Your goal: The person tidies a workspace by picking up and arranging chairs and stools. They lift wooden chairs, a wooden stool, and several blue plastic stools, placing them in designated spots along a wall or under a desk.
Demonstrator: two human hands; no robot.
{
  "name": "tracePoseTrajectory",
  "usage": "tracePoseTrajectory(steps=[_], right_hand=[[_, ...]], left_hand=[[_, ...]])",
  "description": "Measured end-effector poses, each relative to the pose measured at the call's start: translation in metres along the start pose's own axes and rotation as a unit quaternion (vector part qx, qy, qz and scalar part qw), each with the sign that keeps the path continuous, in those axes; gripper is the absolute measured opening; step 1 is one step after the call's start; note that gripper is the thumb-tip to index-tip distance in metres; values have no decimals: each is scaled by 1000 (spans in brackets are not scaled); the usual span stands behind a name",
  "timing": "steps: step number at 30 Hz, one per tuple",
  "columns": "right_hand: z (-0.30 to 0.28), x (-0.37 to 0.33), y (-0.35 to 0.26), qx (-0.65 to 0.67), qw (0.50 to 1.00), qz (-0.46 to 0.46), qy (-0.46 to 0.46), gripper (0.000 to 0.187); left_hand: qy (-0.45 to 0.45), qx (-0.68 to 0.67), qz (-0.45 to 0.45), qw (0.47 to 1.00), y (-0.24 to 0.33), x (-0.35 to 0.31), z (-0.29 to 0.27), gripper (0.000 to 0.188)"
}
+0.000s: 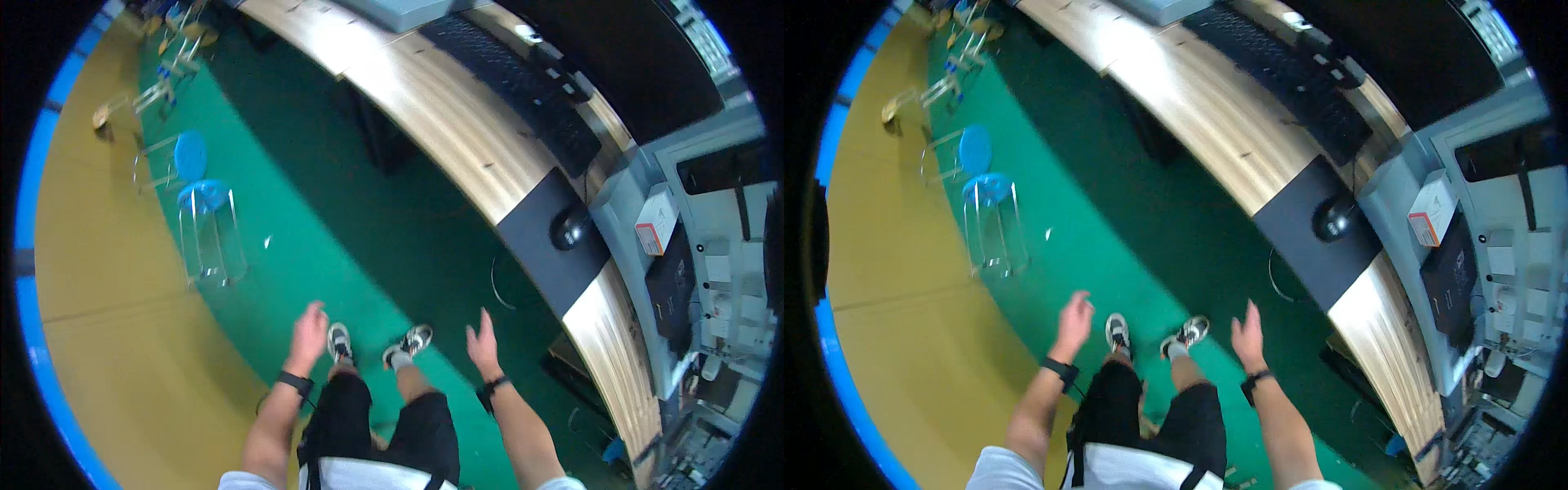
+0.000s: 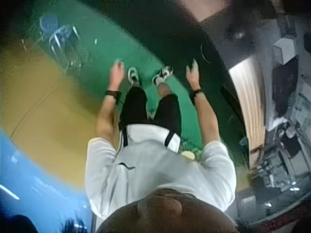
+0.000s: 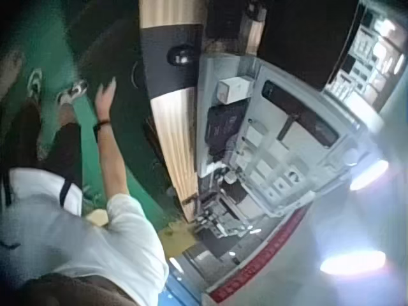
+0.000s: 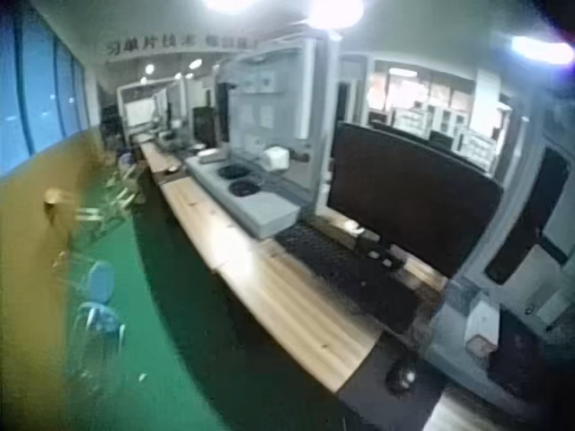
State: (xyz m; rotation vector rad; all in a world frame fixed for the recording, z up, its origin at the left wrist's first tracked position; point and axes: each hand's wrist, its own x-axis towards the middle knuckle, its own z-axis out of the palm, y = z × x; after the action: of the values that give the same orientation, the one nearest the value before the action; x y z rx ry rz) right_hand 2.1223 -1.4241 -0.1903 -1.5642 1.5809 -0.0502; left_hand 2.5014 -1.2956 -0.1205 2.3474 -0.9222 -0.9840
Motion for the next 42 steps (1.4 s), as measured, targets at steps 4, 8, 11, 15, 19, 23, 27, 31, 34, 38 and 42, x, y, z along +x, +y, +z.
tracePoseTrajectory(steps=[4,8,11,15,19,23,27,31,34,38,42], right_hand=[[11,-24,-166,25,978,-208,-5,58],[39,-26,-296,-30,945,-324,-21,51],[75,-48,-391,-94,921,-376,-37,47],[130,-65,-504,-105,896,-430,-43,44],[176,-105,-532,-103,880,-460,-64,40],[202,-102,-594,-87,877,-470,-46,38],[233,-84,-661,-82,873,-475,-73,41],[252,-25,-699,-100,856,-500,-87,44],[274,15,-757,-101,854,-500,-99,44],[295,51,-804,-99,853,-499,-113,45],[314,101,-855,-126,861,-479,-113,45]], left_hand=[[107,28,-84,990,3,-56,-163,29],[280,81,22,956,-61,-87,-237,29],[300,32,-23,953,-99,-109,-291,30],[318,-42,-115,940,-145,-124,-344,28],[370,-109,-154,910,-184,-170,-361,28],[411,-119,-173,887,-200,-160,-398,29],[419,-140,-216,871,-206,-132,-443,29],[395,-120,-238,879,-205,-83,-471,28],[386,-138,-256,875,-197,-29,-507,27],[379,-108,-236,888,-197,31,-542,25],[365,-154,-217,892,-191,107,-580,25]])
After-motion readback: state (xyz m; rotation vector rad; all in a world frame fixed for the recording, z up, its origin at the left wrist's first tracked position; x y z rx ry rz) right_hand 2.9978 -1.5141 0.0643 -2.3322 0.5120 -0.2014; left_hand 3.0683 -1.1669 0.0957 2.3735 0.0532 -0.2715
